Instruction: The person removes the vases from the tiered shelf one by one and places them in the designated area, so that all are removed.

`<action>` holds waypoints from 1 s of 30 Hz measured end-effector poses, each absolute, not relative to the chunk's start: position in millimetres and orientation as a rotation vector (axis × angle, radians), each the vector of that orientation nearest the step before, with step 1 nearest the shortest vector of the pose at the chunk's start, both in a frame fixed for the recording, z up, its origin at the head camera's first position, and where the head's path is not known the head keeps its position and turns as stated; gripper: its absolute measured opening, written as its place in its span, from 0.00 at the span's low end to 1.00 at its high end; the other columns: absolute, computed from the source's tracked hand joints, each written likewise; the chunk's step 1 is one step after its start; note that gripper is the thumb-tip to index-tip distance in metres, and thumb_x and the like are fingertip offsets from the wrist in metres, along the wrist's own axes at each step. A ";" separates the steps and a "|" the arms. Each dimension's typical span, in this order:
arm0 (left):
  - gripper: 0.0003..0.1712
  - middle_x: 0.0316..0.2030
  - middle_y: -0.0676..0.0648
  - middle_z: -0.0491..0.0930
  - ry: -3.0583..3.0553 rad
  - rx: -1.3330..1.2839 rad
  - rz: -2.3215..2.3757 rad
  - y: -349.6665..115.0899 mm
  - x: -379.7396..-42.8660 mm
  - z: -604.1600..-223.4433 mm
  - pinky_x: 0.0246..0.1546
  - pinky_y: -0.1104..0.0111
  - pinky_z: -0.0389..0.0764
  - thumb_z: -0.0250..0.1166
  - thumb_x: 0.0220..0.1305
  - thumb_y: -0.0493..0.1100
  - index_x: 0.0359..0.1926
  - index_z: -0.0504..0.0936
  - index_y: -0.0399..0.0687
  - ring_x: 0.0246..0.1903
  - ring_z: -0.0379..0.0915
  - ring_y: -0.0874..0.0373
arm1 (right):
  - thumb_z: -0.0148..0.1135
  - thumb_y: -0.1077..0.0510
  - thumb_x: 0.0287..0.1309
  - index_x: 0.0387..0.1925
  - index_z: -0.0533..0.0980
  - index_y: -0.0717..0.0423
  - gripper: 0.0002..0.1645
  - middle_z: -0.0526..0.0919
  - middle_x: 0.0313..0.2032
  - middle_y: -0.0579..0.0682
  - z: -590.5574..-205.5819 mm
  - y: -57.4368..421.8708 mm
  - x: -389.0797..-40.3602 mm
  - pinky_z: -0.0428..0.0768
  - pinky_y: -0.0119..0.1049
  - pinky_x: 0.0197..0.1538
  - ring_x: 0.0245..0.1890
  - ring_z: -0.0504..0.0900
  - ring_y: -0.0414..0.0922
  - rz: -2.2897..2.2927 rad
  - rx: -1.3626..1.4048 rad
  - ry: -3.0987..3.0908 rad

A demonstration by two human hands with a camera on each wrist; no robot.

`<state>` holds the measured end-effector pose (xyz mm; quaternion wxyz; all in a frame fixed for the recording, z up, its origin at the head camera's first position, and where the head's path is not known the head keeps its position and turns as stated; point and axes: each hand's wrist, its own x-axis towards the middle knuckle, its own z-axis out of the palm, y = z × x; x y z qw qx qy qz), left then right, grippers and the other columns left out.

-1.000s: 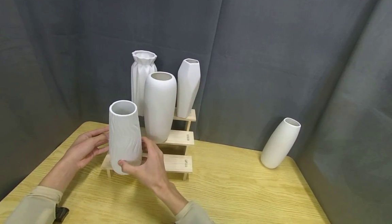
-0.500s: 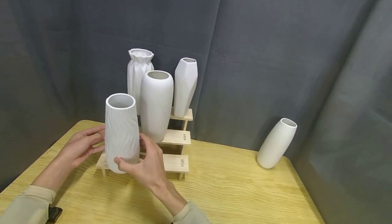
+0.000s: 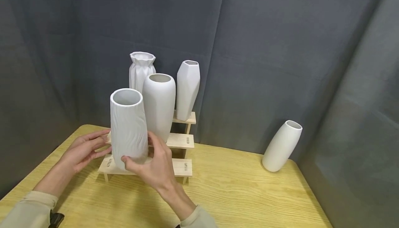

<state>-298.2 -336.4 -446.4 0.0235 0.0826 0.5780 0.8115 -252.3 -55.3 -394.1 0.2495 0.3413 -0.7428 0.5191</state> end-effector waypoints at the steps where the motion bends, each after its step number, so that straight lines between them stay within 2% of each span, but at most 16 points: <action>1: 0.15 0.52 0.52 0.81 1.772 0.260 2.517 -337.4 -297.8 -447.0 0.54 0.57 0.79 0.60 0.75 0.32 0.57 0.81 0.52 0.51 0.81 0.56 | 0.82 0.50 0.44 0.61 0.74 0.46 0.41 0.80 0.50 0.43 -392.7 -55.3 -251.6 0.83 0.29 0.44 0.48 0.79 0.37 1.402 0.931 -2.022; 7: 0.17 0.54 0.51 0.81 1.728 0.300 2.541 -343.0 -295.6 -449.9 0.55 0.55 0.77 0.57 0.76 0.31 0.58 0.81 0.52 0.53 0.81 0.55 | 0.83 0.51 0.43 0.62 0.74 0.47 0.42 0.81 0.54 0.43 -379.6 -54.0 -247.1 0.81 0.31 0.52 0.51 0.79 0.38 1.371 0.954 -2.006; 11: 0.19 0.54 0.48 0.77 1.724 0.296 2.556 -347.5 -292.3 -450.2 0.55 0.56 0.78 0.58 0.75 0.30 0.62 0.79 0.50 0.52 0.80 0.56 | 0.82 0.52 0.44 0.64 0.73 0.48 0.44 0.79 0.56 0.44 -368.6 -53.0 -243.7 0.83 0.30 0.48 0.52 0.79 0.40 1.424 0.971 -1.965; 15: 0.26 0.57 0.46 0.71 1.749 0.288 2.544 -351.5 -288.5 -448.4 0.55 0.57 0.78 0.58 0.75 0.31 0.71 0.70 0.42 0.53 0.80 0.57 | 0.82 0.54 0.44 0.64 0.73 0.49 0.44 0.79 0.55 0.46 -359.0 -50.4 -240.0 0.85 0.29 0.42 0.51 0.80 0.43 1.501 0.955 -1.921; 18: 0.29 0.59 0.46 0.66 1.755 0.280 2.538 -353.7 -286.4 -446.6 0.56 0.56 0.77 0.59 0.75 0.31 0.74 0.65 0.39 0.54 0.79 0.58 | 0.82 0.56 0.43 0.64 0.73 0.50 0.44 0.79 0.53 0.48 -352.6 -46.8 -237.2 0.86 0.30 0.37 0.49 0.81 0.44 1.556 0.931 -1.892; 25: 0.25 0.59 0.45 0.66 1.721 0.281 2.545 -359.5 -283.5 -446.6 0.56 0.57 0.78 0.58 0.75 0.30 0.70 0.73 0.43 0.54 0.79 0.57 | 0.82 0.54 0.43 0.64 0.74 0.49 0.44 0.81 0.53 0.47 -337.5 -34.6 -233.7 0.87 0.32 0.36 0.47 0.84 0.46 1.549 0.871 -1.869; 30: 0.26 0.64 0.43 0.59 1.725 0.283 2.536 -363.7 -282.5 -447.1 0.57 0.56 0.77 0.57 0.75 0.30 0.71 0.71 0.42 0.55 0.78 0.58 | 0.82 0.53 0.43 0.61 0.77 0.50 0.41 0.84 0.49 0.47 -329.2 -24.7 -234.0 0.87 0.35 0.35 0.43 0.85 0.44 1.524 0.827 -1.818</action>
